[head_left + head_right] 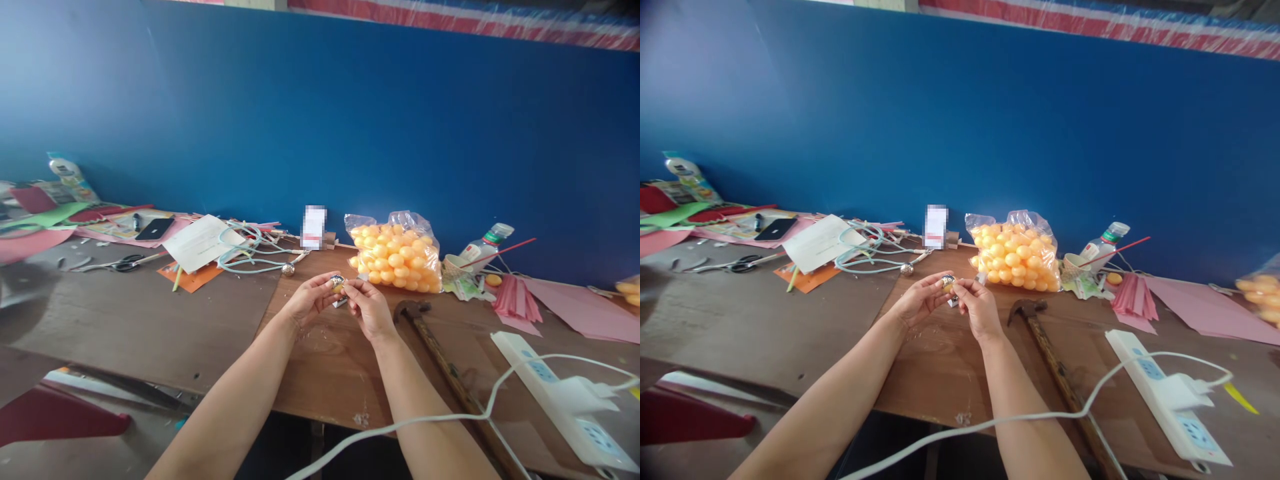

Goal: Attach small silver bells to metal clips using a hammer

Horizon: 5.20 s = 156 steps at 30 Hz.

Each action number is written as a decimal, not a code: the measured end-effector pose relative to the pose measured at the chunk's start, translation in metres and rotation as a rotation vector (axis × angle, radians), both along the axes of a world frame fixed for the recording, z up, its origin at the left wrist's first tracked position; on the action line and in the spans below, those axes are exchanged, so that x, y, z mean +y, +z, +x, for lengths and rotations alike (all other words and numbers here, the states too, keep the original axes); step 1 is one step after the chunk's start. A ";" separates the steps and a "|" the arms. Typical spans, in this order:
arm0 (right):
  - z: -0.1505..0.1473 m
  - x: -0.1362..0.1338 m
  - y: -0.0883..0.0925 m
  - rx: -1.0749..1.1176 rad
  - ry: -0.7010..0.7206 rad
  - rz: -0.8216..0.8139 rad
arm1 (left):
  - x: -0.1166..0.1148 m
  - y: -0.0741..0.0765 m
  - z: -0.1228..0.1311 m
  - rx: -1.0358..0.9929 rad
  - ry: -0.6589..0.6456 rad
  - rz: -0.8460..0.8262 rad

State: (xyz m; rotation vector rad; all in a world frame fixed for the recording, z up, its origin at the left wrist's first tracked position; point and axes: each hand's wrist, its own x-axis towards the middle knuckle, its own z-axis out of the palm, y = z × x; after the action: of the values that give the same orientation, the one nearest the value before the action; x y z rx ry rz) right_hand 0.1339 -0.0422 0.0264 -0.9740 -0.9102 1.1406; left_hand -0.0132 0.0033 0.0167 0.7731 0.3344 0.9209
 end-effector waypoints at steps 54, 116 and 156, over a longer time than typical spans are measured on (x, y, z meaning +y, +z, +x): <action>0.005 0.001 0.000 0.099 0.102 -0.045 | -0.004 0.005 0.005 0.065 0.096 0.025; 0.008 0.001 -0.001 0.087 0.132 -0.027 | -0.004 0.005 0.004 0.073 0.081 0.034; 0.004 -0.002 0.003 -0.022 0.082 -0.053 | -0.004 0.003 0.005 0.115 0.095 0.021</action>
State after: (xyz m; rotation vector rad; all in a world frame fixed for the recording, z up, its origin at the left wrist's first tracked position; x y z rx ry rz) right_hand 0.1384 -0.0440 0.0296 -1.0008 -0.9490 1.2309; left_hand -0.0081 -0.0008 0.0194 0.8367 0.4666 0.9720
